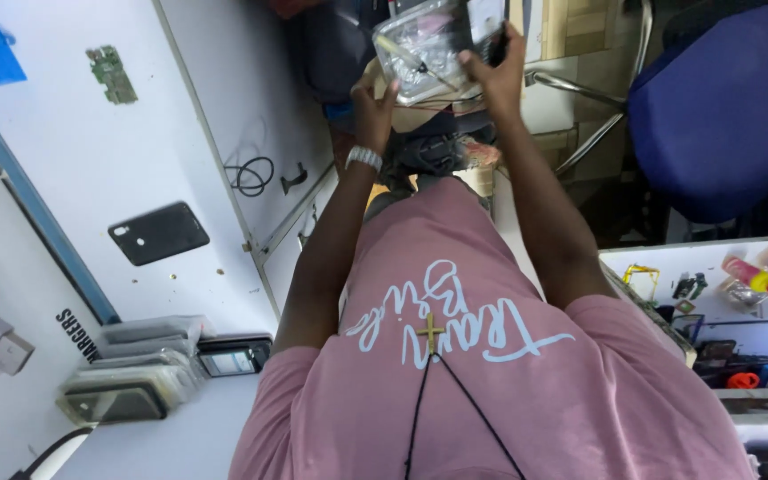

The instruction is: Sorting and inspecting various mobile phone components including screens, motherboards, and frames on a repair bench.

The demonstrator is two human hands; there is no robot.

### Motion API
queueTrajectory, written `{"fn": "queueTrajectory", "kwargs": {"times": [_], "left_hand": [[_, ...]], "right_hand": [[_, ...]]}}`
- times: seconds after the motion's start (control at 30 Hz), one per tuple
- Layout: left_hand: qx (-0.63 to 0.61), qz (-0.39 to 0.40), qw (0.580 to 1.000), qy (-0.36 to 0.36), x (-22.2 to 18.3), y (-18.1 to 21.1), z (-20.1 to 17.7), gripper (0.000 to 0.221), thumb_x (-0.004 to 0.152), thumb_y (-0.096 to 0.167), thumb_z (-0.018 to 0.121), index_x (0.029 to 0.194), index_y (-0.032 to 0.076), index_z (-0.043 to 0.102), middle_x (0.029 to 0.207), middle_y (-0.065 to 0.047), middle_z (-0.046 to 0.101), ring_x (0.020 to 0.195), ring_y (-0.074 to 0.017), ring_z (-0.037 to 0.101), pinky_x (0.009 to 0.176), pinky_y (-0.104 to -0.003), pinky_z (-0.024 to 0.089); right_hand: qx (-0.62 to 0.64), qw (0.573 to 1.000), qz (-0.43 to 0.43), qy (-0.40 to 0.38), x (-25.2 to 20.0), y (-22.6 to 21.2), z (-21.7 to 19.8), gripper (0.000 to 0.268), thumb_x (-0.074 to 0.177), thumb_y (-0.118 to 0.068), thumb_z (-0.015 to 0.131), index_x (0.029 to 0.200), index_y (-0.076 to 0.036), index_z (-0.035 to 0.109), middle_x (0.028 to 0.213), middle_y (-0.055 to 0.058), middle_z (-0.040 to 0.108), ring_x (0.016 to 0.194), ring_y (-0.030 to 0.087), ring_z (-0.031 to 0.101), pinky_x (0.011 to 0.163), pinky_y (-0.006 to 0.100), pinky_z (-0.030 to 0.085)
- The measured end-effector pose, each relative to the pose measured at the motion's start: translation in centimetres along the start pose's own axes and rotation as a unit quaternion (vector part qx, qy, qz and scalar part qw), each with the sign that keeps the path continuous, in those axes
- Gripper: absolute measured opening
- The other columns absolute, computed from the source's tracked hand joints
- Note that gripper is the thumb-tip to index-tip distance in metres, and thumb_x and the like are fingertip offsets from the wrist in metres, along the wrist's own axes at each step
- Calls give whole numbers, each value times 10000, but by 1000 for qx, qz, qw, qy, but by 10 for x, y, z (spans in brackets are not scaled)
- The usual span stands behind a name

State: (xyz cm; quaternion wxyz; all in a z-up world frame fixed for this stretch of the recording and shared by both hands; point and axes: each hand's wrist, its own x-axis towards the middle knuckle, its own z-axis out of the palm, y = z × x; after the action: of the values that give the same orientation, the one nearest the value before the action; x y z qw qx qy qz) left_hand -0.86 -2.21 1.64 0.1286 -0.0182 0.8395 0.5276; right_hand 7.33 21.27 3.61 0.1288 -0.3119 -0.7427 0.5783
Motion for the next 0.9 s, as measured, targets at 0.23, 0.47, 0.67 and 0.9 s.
{"fn": "queueTrajectory", "kwargs": {"times": [0.23,0.47,0.67,0.9], "left_hand": [[-223,-140,961,-88,30,-25,37,715,822,578,785,1301,83,592,1288,-142,719,1238,-314,681,985,-481,533],[-248,-217,942,-56,27,-6,39,977,675,562,867,1367,69,385,1288,-146,626,1180,-320,653,984,-476,557],[-321,-171,931,-23,19,-2,16,1123,706,402,942,1628,101,376,1485,-185,653,1358,-334,650,1126,-452,525],[-310,-158,937,16,-9,24,-42,1054,772,395,900,1650,136,376,1635,-176,515,1463,-358,565,1163,-520,503]], "right_hand": [[113,990,7,-89,8,6,-13,741,1003,-351,896,1520,-107,426,1414,128,572,1328,317,586,1092,434,509],[115,991,-11,-68,-8,-15,-1,720,975,-323,890,1490,-94,442,1354,137,588,1269,305,596,1023,422,549],[49,996,-25,-72,-30,-42,1,716,969,-320,891,1488,-93,454,1306,93,530,1249,280,555,1057,418,479],[21,992,-41,-119,-64,-102,6,754,954,-362,870,1526,-83,466,1296,85,451,1224,260,527,1054,406,482]]}}
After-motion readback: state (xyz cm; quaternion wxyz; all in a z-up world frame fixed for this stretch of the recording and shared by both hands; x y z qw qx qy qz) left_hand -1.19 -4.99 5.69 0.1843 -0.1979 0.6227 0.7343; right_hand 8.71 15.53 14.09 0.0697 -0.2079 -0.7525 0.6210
